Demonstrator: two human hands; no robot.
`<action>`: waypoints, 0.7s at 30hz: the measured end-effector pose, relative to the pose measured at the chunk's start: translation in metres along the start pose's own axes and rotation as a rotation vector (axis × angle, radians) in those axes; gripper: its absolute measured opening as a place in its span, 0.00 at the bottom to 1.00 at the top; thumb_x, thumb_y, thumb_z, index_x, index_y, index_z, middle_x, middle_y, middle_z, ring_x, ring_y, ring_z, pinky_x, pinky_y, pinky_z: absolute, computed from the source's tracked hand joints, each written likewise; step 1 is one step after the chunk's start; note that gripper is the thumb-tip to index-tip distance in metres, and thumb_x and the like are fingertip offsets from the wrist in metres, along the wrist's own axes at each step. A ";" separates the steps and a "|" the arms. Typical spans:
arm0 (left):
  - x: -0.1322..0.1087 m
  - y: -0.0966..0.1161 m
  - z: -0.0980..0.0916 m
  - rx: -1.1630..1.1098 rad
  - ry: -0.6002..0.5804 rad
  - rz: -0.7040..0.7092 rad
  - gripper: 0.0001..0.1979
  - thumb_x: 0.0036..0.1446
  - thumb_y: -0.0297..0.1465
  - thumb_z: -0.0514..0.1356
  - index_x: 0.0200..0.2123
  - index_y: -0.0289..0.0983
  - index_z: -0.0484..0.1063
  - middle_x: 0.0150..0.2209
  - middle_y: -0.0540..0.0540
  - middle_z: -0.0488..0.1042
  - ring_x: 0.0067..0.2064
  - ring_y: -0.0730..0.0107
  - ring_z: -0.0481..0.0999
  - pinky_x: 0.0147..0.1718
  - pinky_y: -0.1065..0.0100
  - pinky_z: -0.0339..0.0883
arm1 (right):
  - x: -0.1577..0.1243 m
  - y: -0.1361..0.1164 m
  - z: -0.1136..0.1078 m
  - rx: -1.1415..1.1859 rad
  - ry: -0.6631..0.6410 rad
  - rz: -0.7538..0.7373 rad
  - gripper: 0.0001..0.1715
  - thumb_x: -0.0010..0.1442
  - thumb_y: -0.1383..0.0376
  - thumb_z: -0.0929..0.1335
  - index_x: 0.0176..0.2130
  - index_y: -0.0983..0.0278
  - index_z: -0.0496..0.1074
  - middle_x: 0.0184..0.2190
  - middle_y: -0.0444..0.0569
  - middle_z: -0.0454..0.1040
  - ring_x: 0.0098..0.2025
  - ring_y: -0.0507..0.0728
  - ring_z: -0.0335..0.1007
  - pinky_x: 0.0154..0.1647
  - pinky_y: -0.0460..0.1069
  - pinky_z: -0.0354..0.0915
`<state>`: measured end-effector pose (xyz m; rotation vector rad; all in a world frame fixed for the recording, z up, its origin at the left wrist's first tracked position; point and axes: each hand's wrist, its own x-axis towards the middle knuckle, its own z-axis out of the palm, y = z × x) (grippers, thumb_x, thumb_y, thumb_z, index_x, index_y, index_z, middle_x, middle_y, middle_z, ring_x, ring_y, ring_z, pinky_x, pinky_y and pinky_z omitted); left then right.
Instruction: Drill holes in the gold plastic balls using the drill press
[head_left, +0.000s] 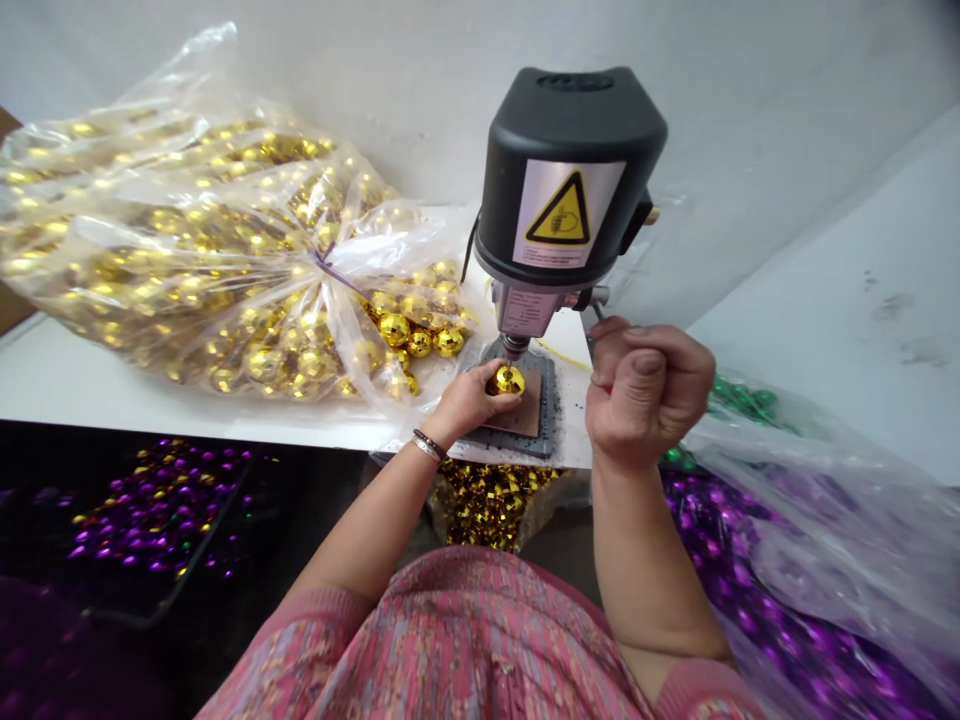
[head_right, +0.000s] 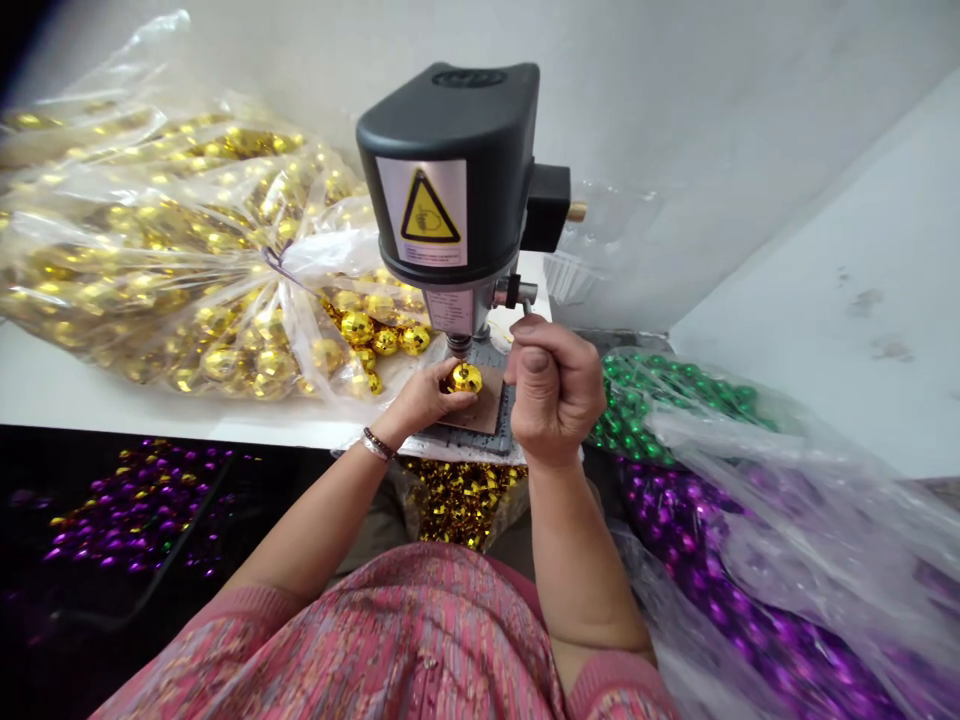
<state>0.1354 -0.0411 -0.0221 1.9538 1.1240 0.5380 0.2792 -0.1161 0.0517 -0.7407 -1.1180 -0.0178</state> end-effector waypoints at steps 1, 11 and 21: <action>0.000 0.000 0.000 0.003 0.006 0.002 0.24 0.50 0.38 0.69 0.51 0.39 0.77 0.40 0.46 0.81 0.41 0.58 0.79 0.41 0.63 0.71 | 0.000 0.002 0.001 0.012 0.007 -0.015 0.09 0.66 0.57 0.63 0.42 0.53 0.73 0.19 0.38 0.60 0.21 0.46 0.61 0.39 0.51 0.73; -0.001 -0.002 0.000 -0.013 -0.010 0.025 0.22 0.52 0.37 0.68 0.50 0.37 0.77 0.39 0.47 0.81 0.38 0.61 0.78 0.40 0.64 0.70 | -0.001 0.006 0.010 0.094 0.085 -0.058 0.11 0.67 0.57 0.63 0.37 0.58 0.71 0.15 0.35 0.54 0.17 0.43 0.54 0.40 0.49 0.73; -0.023 -0.007 -0.004 -0.020 0.014 0.077 0.34 0.50 0.32 0.69 0.61 0.33 0.69 0.54 0.38 0.79 0.52 0.56 0.79 0.53 0.59 0.71 | 0.080 -0.016 0.036 0.136 0.072 0.185 0.21 0.67 0.53 0.61 0.33 0.67 0.66 0.20 0.35 0.58 0.18 0.37 0.53 0.19 0.37 0.48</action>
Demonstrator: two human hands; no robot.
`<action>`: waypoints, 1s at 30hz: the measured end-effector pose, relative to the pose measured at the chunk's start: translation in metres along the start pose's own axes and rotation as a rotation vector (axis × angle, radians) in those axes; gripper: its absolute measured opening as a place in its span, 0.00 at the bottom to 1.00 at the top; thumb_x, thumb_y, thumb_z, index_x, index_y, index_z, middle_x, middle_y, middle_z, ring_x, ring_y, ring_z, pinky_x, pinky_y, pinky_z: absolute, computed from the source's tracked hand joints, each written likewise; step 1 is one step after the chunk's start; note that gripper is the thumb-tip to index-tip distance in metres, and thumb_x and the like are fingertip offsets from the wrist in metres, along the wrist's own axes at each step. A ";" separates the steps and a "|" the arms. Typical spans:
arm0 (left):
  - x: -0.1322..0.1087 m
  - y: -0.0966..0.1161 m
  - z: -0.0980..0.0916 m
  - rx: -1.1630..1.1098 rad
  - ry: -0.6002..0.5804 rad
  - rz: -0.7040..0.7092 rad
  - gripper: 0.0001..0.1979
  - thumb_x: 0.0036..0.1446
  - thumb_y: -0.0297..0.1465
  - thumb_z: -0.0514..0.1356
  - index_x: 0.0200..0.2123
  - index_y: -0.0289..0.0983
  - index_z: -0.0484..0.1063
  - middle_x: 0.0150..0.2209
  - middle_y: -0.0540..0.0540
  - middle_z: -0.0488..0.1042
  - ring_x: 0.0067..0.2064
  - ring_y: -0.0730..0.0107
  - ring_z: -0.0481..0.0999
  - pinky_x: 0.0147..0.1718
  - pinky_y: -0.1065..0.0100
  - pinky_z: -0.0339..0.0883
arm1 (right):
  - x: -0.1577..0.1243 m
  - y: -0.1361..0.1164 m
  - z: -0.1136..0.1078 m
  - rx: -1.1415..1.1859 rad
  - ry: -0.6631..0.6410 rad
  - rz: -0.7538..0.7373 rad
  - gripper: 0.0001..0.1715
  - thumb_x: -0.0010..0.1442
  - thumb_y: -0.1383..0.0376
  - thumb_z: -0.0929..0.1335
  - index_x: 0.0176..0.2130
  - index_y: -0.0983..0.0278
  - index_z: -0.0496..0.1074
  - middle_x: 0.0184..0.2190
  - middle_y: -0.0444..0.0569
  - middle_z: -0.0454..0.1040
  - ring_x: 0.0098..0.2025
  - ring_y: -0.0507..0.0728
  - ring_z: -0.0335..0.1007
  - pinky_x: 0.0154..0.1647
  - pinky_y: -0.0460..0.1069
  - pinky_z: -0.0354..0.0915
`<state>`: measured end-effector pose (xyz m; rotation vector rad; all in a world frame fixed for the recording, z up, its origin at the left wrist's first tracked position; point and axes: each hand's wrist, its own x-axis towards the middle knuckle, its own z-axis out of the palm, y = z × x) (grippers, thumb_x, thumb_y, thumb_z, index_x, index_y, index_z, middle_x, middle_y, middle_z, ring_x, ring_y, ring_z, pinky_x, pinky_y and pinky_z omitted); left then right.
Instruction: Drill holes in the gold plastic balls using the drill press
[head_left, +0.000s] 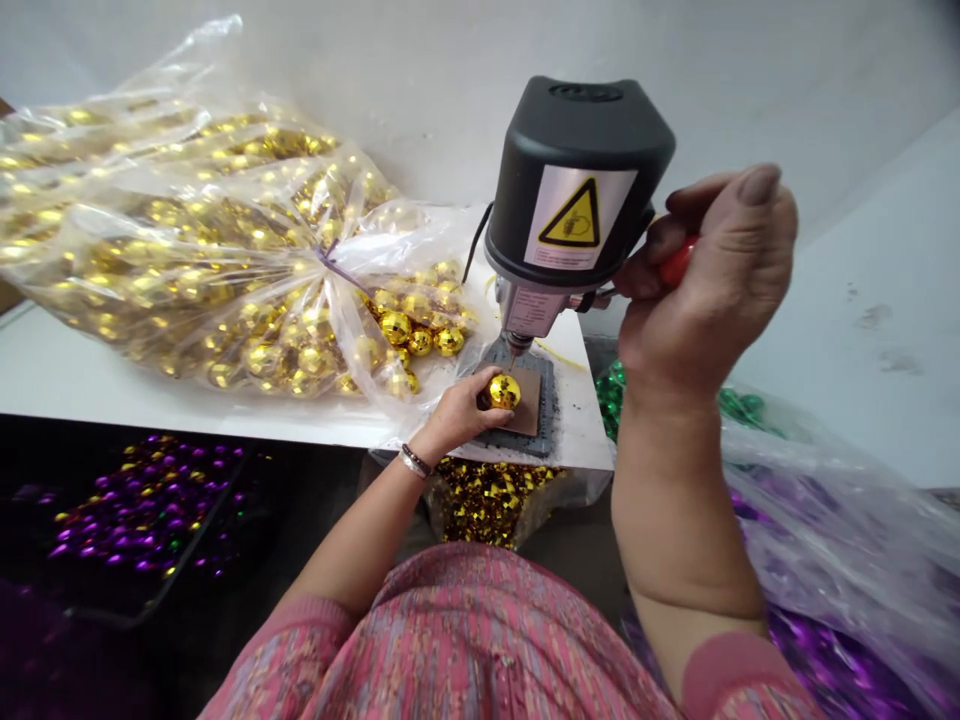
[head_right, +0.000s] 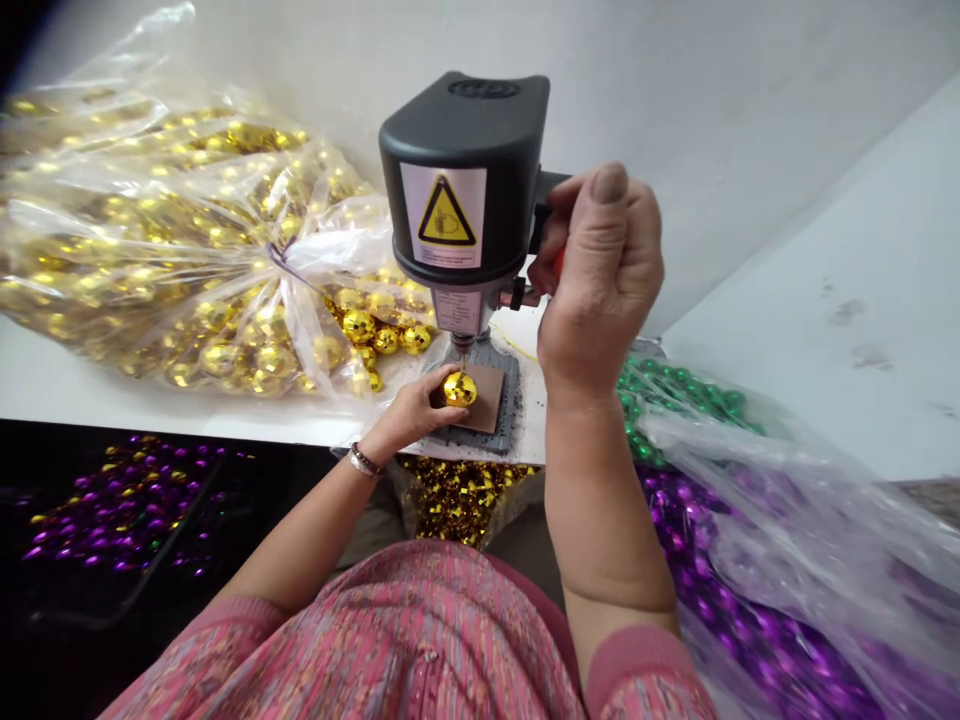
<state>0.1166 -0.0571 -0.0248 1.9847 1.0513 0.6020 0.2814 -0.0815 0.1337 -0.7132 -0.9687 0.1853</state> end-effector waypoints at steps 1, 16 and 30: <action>-0.006 -0.001 -0.002 -0.007 -0.004 0.024 0.34 0.50 0.32 0.69 0.61 0.34 0.69 0.55 0.38 0.78 0.53 0.56 0.78 0.54 0.59 0.71 | 0.001 0.001 0.000 0.014 0.000 0.007 0.20 0.67 0.54 0.61 0.32 0.67 0.66 0.19 0.35 0.58 0.18 0.37 0.53 0.19 0.37 0.47; -0.041 -0.008 -0.036 0.275 -0.042 0.103 0.22 0.60 0.35 0.65 0.57 0.36 0.74 0.56 0.36 0.78 0.53 0.56 0.79 0.54 0.58 0.72 | -0.008 -0.005 -0.001 0.050 -0.044 -0.041 0.17 0.64 0.58 0.61 0.32 0.67 0.69 0.18 0.33 0.61 0.19 0.34 0.55 0.22 0.40 0.45; -0.024 -0.020 -0.098 1.066 -0.087 -0.388 0.23 0.61 0.33 0.56 0.59 0.39 0.72 0.52 0.35 0.78 0.51 0.47 0.80 0.43 0.57 0.72 | -0.013 -0.001 -0.007 -0.041 -0.030 -0.093 0.18 0.65 0.55 0.61 0.33 0.66 0.68 0.20 0.33 0.61 0.22 0.35 0.59 0.27 0.41 0.48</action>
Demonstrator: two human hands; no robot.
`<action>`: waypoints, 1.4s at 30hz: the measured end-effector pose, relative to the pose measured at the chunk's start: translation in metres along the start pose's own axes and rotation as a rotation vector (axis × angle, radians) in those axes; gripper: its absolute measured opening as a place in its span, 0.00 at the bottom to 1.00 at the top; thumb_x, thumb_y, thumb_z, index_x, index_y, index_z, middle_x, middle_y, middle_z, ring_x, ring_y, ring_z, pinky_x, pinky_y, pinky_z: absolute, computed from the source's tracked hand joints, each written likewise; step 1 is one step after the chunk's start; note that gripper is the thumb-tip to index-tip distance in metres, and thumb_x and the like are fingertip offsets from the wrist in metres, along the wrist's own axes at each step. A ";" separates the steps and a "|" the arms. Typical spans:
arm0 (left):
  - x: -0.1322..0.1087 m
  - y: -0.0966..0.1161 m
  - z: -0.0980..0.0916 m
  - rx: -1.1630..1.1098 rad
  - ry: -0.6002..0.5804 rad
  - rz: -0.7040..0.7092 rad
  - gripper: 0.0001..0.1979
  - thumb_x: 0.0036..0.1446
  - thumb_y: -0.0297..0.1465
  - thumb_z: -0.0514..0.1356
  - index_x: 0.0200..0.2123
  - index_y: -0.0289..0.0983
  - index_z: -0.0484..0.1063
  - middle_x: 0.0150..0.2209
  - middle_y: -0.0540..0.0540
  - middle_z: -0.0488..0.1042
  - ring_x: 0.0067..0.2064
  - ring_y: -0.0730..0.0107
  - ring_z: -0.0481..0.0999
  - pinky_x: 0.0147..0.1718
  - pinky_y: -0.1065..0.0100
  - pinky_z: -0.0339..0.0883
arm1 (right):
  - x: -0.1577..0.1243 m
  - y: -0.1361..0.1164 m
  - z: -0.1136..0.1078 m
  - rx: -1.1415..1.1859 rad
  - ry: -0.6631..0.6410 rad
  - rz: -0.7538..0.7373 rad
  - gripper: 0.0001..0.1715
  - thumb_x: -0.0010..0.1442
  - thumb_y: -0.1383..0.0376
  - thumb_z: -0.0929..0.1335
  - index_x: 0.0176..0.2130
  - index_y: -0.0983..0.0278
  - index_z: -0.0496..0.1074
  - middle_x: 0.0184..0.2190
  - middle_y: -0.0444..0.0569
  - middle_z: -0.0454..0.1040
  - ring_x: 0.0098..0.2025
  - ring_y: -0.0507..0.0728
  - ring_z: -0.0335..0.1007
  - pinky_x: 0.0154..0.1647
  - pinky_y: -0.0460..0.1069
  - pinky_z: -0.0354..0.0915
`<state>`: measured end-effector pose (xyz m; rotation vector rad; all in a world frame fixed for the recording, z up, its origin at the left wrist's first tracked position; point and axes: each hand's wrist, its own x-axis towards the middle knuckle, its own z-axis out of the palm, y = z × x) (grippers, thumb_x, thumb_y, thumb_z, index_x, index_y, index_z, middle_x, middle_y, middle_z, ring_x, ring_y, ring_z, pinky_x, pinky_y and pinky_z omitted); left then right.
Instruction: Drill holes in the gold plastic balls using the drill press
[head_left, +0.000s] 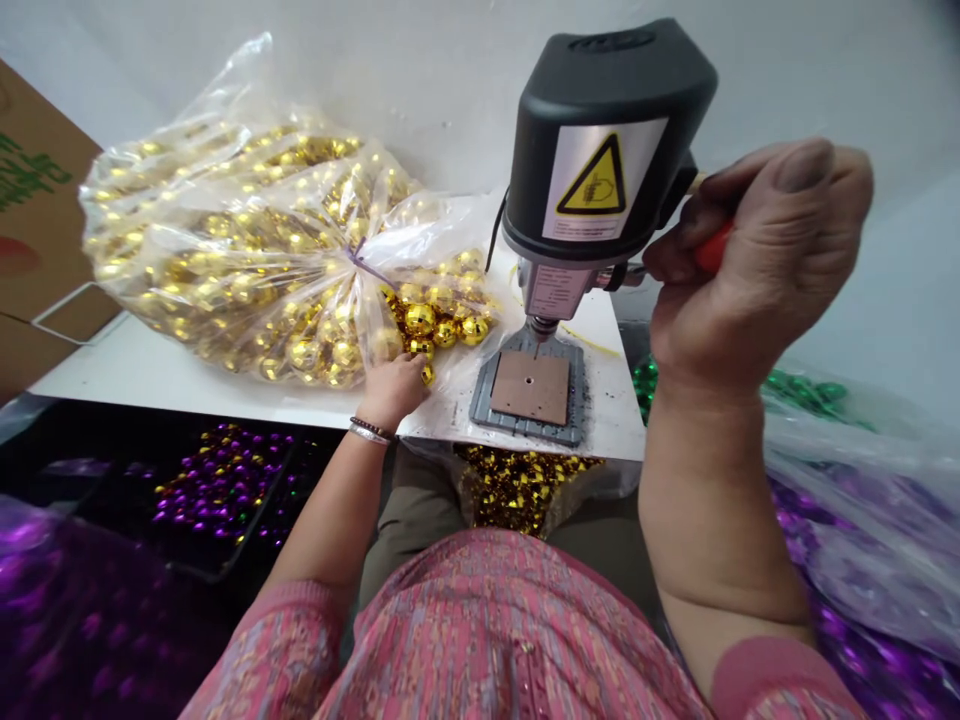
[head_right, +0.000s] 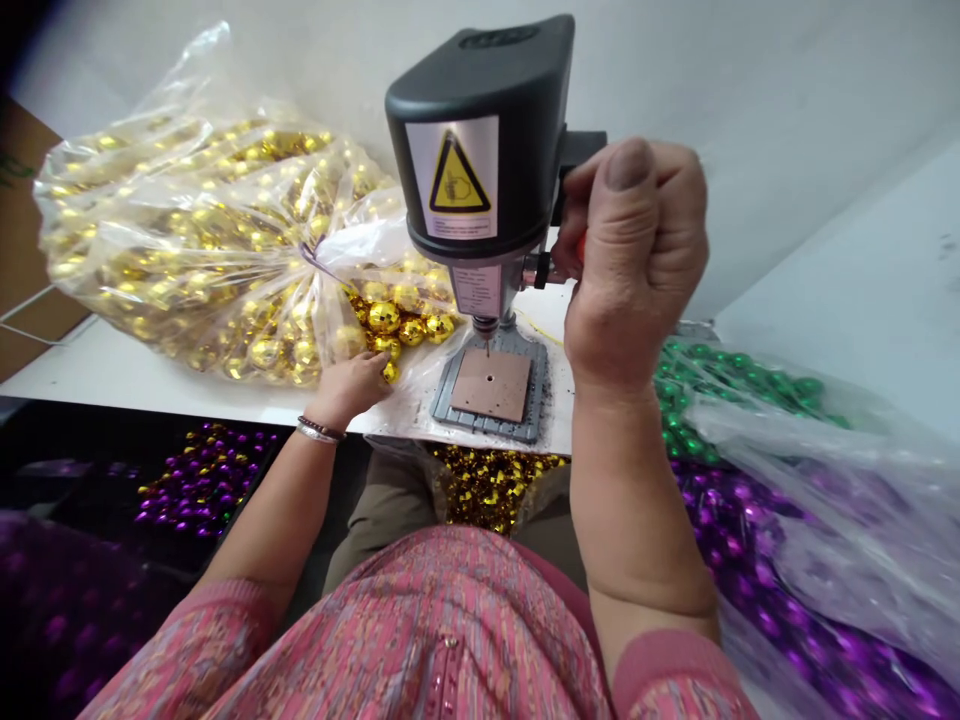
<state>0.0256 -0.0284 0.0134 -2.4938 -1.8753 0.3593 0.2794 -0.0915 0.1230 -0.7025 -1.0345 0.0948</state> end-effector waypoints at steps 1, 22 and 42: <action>0.001 0.001 0.001 0.007 -0.018 -0.010 0.25 0.61 0.31 0.55 0.61 0.40 0.70 0.52 0.35 0.79 0.51 0.48 0.80 0.44 0.57 0.72 | 0.000 0.000 0.000 -0.005 0.002 0.000 0.18 0.65 0.55 0.61 0.33 0.66 0.68 0.20 0.34 0.61 0.22 0.35 0.59 0.27 0.41 0.49; 0.006 0.001 0.026 -0.356 0.093 -0.068 0.25 0.54 0.31 0.63 0.56 0.35 0.67 0.50 0.31 0.75 0.50 0.49 0.78 0.47 0.57 0.69 | -0.008 0.010 -0.010 0.056 -0.015 0.017 0.18 0.65 0.52 0.65 0.33 0.63 0.71 0.23 0.39 0.66 0.22 0.42 0.62 0.23 0.43 0.58; -0.033 0.021 0.020 -1.937 0.064 0.118 0.25 0.49 0.46 0.70 0.46 0.39 0.75 0.42 0.44 0.79 0.39 0.68 0.77 0.38 0.67 0.72 | -0.012 0.012 -0.012 -0.003 -0.008 -0.001 0.19 0.66 0.51 0.64 0.33 0.61 0.72 0.24 0.39 0.66 0.25 0.41 0.63 0.27 0.43 0.59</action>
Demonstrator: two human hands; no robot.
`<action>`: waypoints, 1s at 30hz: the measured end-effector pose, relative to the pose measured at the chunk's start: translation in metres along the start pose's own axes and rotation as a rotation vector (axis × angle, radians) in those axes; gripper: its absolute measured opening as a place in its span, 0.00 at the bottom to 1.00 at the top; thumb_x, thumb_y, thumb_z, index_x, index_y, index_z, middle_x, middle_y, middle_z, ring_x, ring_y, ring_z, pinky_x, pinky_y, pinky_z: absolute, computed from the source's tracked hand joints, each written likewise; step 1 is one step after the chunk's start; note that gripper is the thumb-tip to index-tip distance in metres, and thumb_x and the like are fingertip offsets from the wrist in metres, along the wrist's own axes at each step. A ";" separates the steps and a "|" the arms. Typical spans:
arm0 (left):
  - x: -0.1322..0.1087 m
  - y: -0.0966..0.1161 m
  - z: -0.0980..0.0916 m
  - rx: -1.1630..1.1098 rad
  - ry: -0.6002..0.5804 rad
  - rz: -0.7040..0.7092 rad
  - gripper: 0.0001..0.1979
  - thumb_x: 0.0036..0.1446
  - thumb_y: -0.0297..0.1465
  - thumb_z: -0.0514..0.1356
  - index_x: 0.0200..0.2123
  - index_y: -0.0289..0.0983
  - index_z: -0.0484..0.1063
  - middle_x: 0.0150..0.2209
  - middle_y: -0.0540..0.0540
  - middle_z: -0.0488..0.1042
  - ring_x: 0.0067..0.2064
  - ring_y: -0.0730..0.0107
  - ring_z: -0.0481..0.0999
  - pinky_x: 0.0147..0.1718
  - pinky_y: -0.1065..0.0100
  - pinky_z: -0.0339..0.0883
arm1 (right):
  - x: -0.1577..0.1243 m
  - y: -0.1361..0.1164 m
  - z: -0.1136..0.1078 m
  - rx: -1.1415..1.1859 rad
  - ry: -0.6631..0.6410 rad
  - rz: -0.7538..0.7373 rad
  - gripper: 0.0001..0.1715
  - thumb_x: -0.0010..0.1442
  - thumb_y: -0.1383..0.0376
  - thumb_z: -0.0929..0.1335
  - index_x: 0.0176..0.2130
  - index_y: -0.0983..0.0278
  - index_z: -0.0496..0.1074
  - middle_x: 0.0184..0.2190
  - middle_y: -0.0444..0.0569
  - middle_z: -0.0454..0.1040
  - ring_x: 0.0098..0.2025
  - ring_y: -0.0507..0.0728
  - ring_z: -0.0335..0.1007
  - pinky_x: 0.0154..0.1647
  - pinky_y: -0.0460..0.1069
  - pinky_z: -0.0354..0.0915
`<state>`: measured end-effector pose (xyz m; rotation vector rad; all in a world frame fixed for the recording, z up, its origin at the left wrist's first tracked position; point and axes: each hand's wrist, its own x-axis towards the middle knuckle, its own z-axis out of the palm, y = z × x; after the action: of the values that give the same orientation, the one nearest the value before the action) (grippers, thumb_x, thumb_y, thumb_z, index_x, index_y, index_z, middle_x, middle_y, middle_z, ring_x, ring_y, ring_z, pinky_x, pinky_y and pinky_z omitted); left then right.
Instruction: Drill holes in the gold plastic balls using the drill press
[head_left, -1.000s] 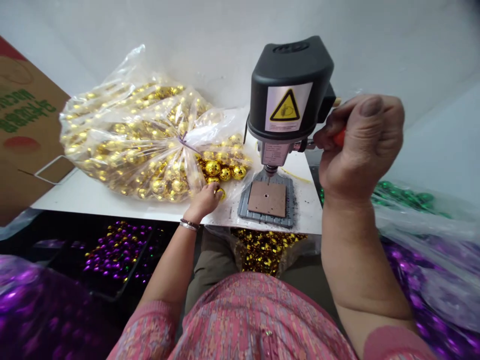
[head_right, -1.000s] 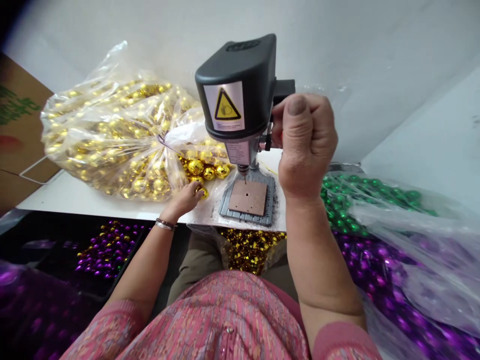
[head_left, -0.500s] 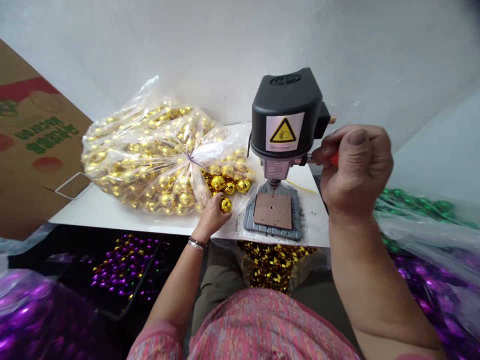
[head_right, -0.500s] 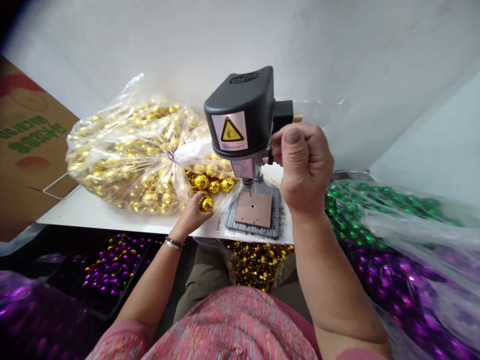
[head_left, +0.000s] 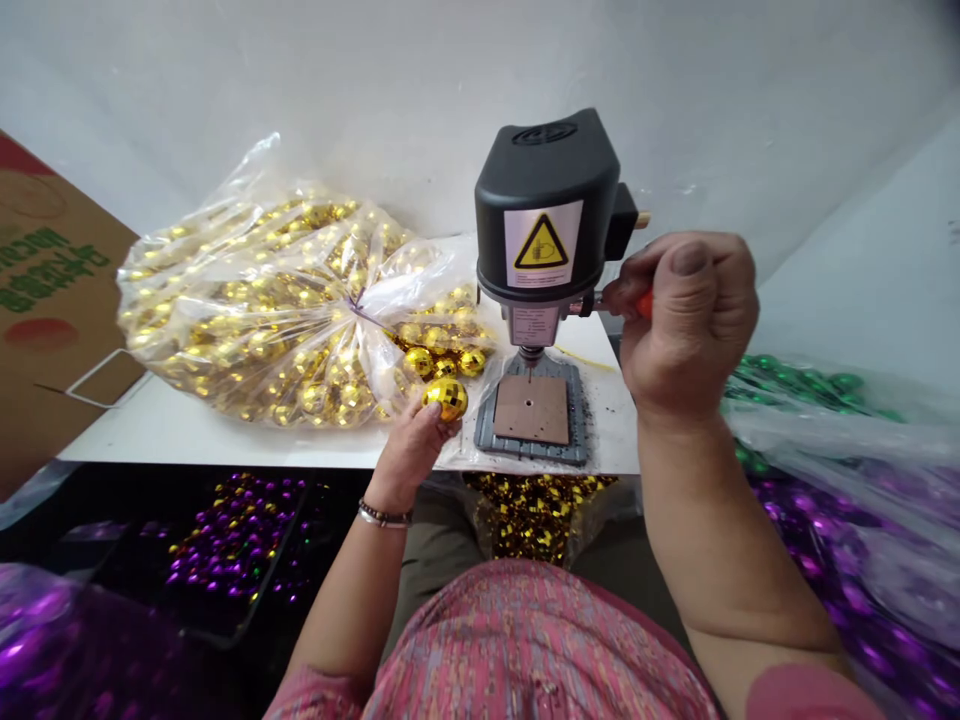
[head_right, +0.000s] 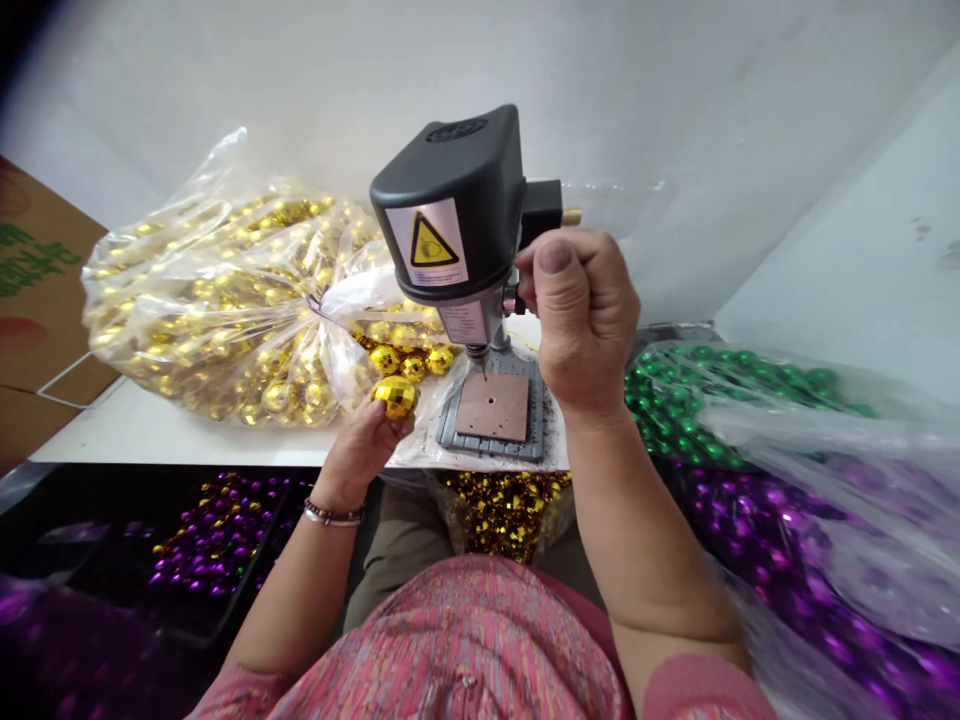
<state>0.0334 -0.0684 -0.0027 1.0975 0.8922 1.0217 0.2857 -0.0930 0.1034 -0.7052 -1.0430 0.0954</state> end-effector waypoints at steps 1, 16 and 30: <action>0.001 -0.004 0.004 -0.084 -0.031 -0.082 0.23 0.50 0.47 0.69 0.45 0.38 0.75 0.40 0.44 0.79 0.37 0.69 0.77 0.36 0.67 0.73 | 0.000 0.000 0.000 0.006 -0.005 0.000 0.18 0.66 0.51 0.64 0.34 0.61 0.73 0.24 0.39 0.66 0.25 0.41 0.63 0.27 0.43 0.59; 0.019 -0.028 0.041 -0.235 -0.089 -0.308 0.28 0.52 0.41 0.68 0.55 0.43 0.68 0.38 0.48 0.78 0.30 0.74 0.77 0.29 0.71 0.70 | 0.000 -0.009 -0.002 -0.046 -0.053 0.034 0.19 0.65 0.48 0.63 0.34 0.59 0.71 0.26 0.41 0.65 0.27 0.44 0.65 0.31 0.44 0.66; 0.041 -0.030 0.062 0.166 -0.137 -0.154 0.28 0.50 0.43 0.71 0.50 0.37 0.68 0.35 0.52 0.74 0.25 0.81 0.72 0.23 0.75 0.62 | 0.042 -0.007 0.019 -0.082 -0.011 0.090 0.16 0.67 0.58 0.62 0.30 0.63 0.65 0.19 0.37 0.58 0.20 0.43 0.54 0.28 0.43 0.64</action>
<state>0.1089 -0.0503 -0.0210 1.2032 0.9474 0.7469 0.2909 -0.0724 0.1452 -0.8272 -1.0302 0.1346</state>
